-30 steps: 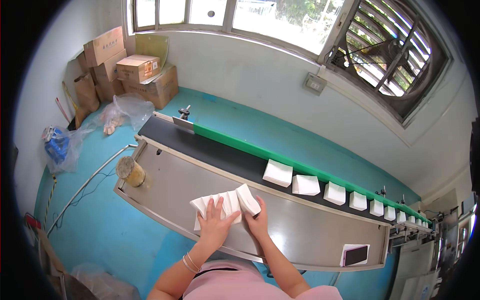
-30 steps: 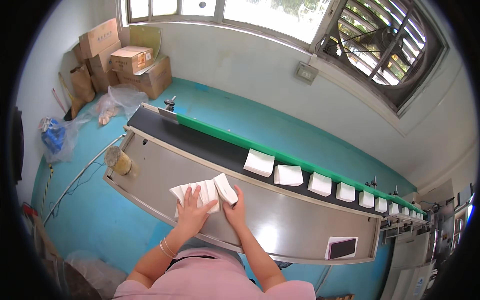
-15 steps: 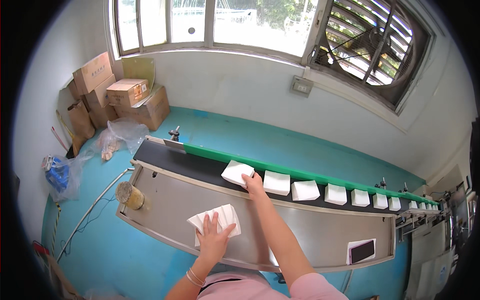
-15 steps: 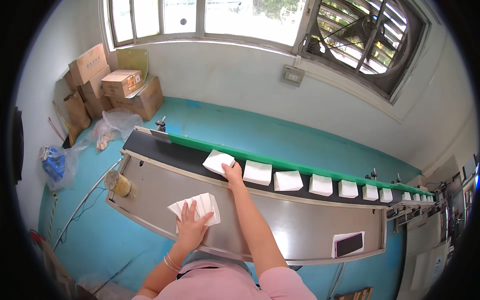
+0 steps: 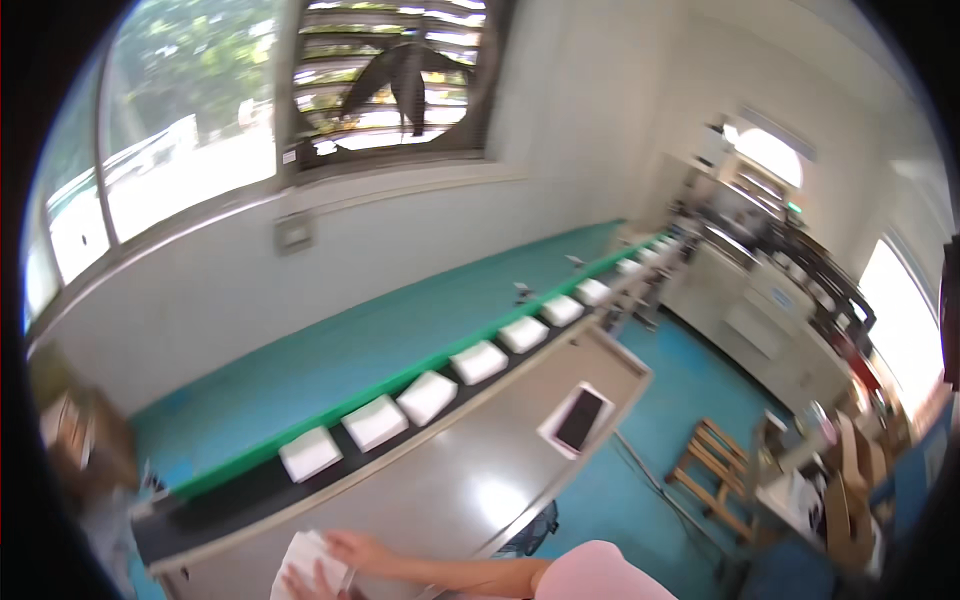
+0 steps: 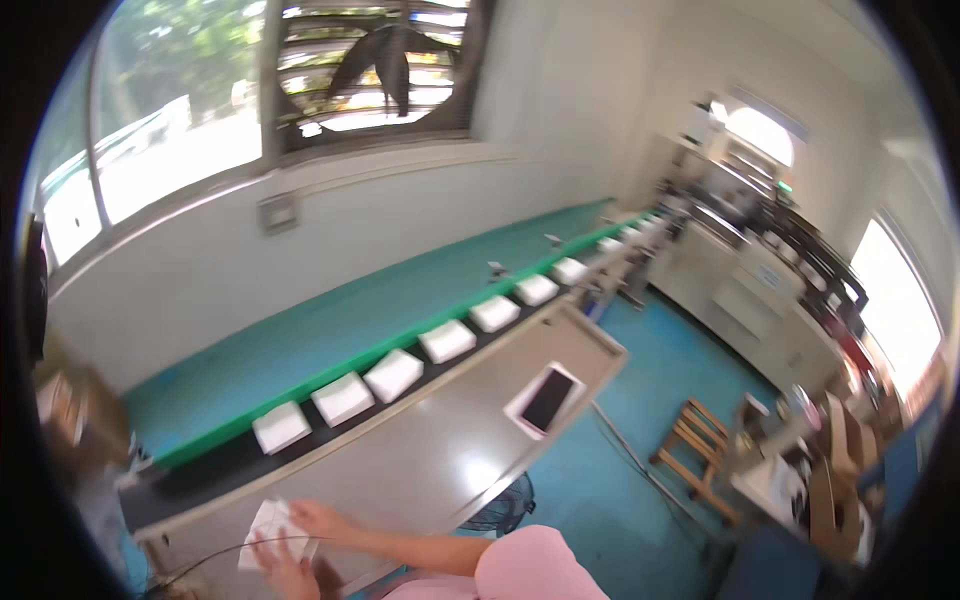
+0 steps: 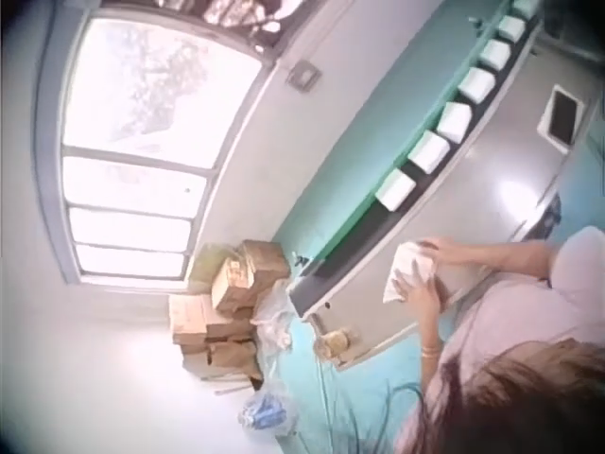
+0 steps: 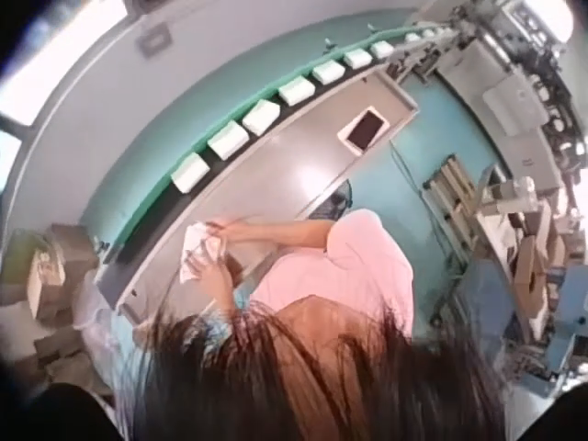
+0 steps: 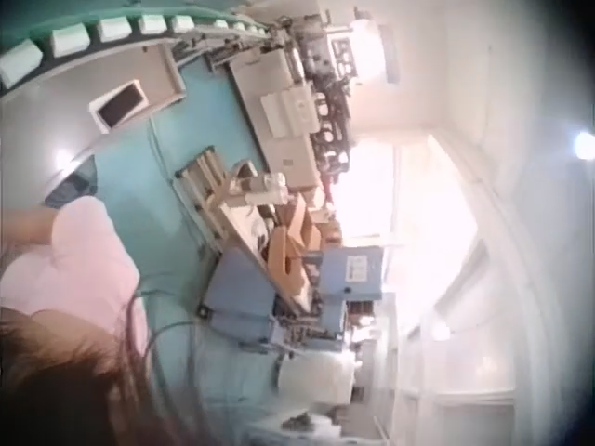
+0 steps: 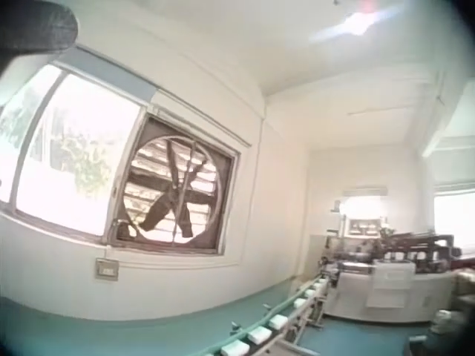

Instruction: Manually placing individual folded paper products from a large stack onto a moving conveyor belt for packaging.

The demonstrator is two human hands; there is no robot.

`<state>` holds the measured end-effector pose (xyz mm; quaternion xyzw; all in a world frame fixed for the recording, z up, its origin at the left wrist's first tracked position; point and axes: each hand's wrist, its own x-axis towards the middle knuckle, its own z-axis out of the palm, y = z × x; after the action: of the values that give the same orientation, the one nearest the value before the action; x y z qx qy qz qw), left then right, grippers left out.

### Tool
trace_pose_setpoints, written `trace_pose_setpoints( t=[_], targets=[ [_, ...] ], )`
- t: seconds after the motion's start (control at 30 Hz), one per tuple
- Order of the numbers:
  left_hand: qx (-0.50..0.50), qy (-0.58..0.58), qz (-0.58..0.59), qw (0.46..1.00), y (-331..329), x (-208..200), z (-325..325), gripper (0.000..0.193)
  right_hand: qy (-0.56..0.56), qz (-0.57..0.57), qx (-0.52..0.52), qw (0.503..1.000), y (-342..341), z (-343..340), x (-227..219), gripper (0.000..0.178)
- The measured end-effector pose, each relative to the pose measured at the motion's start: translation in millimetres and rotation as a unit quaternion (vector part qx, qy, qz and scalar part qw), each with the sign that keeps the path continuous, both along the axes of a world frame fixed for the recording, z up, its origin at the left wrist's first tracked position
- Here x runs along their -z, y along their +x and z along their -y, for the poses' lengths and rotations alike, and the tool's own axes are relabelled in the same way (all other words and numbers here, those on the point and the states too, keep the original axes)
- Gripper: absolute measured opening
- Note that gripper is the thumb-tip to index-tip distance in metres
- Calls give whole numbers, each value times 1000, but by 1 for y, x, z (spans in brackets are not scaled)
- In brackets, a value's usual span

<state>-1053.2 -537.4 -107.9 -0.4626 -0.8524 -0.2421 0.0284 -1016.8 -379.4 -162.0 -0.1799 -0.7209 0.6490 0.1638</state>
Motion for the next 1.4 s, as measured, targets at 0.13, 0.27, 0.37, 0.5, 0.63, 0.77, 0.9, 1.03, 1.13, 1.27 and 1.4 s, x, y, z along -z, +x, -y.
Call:
trace_pose_setpoints(
  t=[0.13, 0.27, 0.37, 0.5, 0.63, 0.77, 0.9, 1.03, 1.13, 1.27, 1.4],
  targets=[
    [23, -51, 9, 998, -28, 17, -15, 59, 124, 45, 27, 991, 9, 16, -26, 52],
    [33, -153, -35, 987, -47, 10, -26, 61, 156, 65, 90, 981, 2, 3, -34, 62],
    [53, -129, -67, 988, -66, 37, -23, 61, 121, 88, 90, 985, -15, 1, -11, 59],
    [119, -107, -4, 987, -71, 1, -29, 58, 62, 72, 69, 993, -38, -15, 73, 62],
    [143, -120, -1, 982, -87, 0, -29, 54, -153, 22, -56, 986, -35, -23, 2, 56],
    [138, -152, 43, 978, -75, -33, -36, 50, -56, -33, 45, 997, -27, -12, 4, 59],
    [156, -101, 43, 982, -78, -35, -24, 44, 28, -59, 112, 992, -28, -3, 3, 62],
    [195, -123, -160, 960, -90, -35, -1, 47, 3, -29, 130, 991, -51, -19, 19, 42],
    [137, -37, -30, 989, -69, -27, 11, 52, -163, -174, 176, 955, -50, -46, 32, 48],
    [41, -10, 35, 998, -57, -42, 17, 55, -201, -66, 40, 976, -66, -55, -46, 45],
    [48, -1, 26, 998, -51, -71, 29, 48, -151, -38, 152, 976, -115, -76, -46, 49]
  ],
)
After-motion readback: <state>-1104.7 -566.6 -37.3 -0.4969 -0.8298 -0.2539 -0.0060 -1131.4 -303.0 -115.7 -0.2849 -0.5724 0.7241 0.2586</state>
